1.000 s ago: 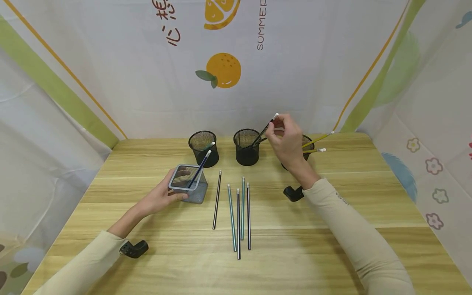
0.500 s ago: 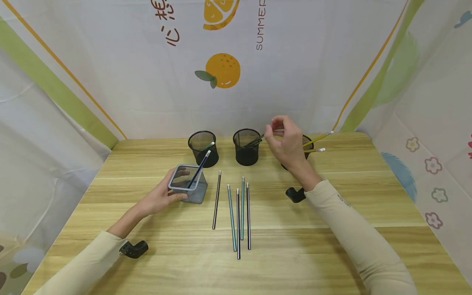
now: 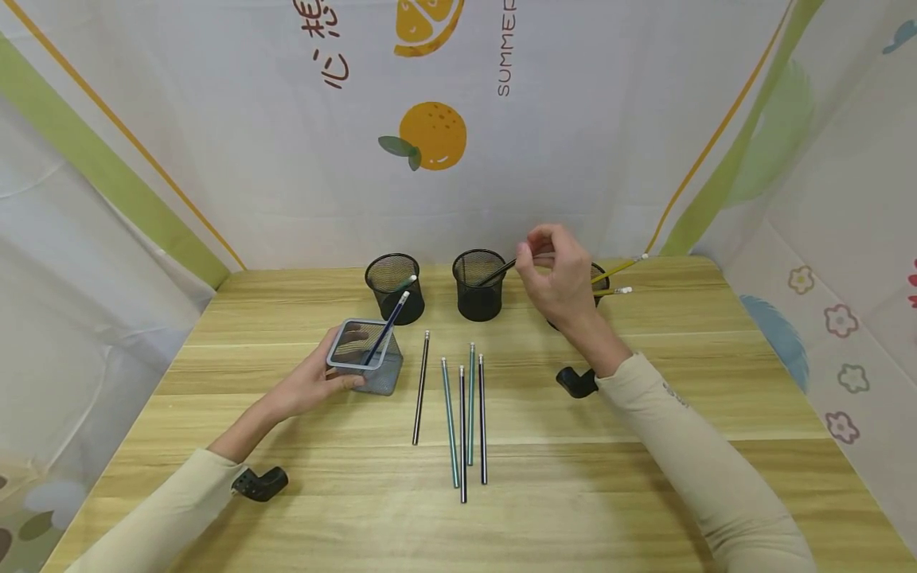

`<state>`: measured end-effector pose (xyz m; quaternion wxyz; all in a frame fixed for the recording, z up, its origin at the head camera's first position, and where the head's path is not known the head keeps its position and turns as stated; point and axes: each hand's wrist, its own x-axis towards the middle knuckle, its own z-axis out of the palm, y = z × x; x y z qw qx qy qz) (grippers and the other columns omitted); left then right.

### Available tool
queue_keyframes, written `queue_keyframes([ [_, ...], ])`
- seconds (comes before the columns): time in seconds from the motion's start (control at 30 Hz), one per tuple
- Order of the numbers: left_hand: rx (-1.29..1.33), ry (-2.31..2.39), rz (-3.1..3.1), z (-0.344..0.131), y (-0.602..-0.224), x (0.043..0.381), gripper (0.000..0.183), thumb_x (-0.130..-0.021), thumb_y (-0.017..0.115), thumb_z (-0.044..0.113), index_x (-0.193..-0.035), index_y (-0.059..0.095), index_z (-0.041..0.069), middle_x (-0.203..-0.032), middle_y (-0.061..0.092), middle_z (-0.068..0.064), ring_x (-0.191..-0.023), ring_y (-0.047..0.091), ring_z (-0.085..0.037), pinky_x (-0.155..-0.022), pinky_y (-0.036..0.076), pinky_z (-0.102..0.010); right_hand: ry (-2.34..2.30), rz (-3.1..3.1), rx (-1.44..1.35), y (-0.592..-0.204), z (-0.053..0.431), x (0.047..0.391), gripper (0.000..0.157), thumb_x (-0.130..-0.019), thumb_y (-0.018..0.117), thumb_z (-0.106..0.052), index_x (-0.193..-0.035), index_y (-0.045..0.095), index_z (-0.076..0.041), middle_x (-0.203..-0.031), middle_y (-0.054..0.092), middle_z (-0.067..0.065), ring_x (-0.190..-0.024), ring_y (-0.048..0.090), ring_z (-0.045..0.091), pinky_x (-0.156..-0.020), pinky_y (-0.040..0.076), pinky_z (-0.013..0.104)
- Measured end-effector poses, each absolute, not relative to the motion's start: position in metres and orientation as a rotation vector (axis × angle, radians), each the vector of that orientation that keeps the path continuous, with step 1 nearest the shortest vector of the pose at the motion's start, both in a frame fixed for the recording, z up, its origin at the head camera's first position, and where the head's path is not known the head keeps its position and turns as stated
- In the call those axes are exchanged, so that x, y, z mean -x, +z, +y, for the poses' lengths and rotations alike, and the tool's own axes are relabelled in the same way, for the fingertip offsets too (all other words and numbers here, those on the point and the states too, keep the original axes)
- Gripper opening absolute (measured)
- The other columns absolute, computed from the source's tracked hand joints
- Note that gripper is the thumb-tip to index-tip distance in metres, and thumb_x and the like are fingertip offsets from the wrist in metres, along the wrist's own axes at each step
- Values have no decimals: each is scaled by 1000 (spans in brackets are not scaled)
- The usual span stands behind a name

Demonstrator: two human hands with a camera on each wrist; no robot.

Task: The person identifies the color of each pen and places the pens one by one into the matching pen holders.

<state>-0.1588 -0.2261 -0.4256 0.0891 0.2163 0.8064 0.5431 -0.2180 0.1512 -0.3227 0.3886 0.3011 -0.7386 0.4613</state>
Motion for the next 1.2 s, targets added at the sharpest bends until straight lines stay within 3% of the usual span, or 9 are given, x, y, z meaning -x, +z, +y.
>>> queue_keyframes([
  [0.23,-659,1617,2408,-226,-427,159,83,-91,70,-10,-155,20,0,-152,33,-30,-129,48,-45,-107,41,-58,1197,-1933,-751,-348,163,238,19,-93,60,-5,-99,64,13,-87,67,23,-74,68,32,-65,52,9],
  [0.6,-650,1626,2395,-224,-426,159,85,-90,71,-10,-156,20,1,-151,35,-31,-128,50,-43,-106,42,-56,1204,-2279,-698,-365,158,216,12,-98,60,-10,-97,66,1,-83,67,8,-74,65,18,-62,55,17],
  [0.83,-640,1629,2393,-225,-426,159,86,-90,71,-11,-157,19,2,-151,36,-30,-128,50,-43,-106,42,-56,1227,-2588,-616,-378,154,203,13,-99,63,-14,-94,66,-3,-83,67,4,-73,66,18,-64,57,33],
  [1.2,-648,1625,2400,-225,-425,159,84,-90,71,-10,-156,20,2,-151,36,-31,-127,51,-43,-106,43,-57,1233,-2808,-538,-392,153,191,15,-94,66,-19,-95,63,-4,-85,67,4,-76,65,20,-71,56,37],
])
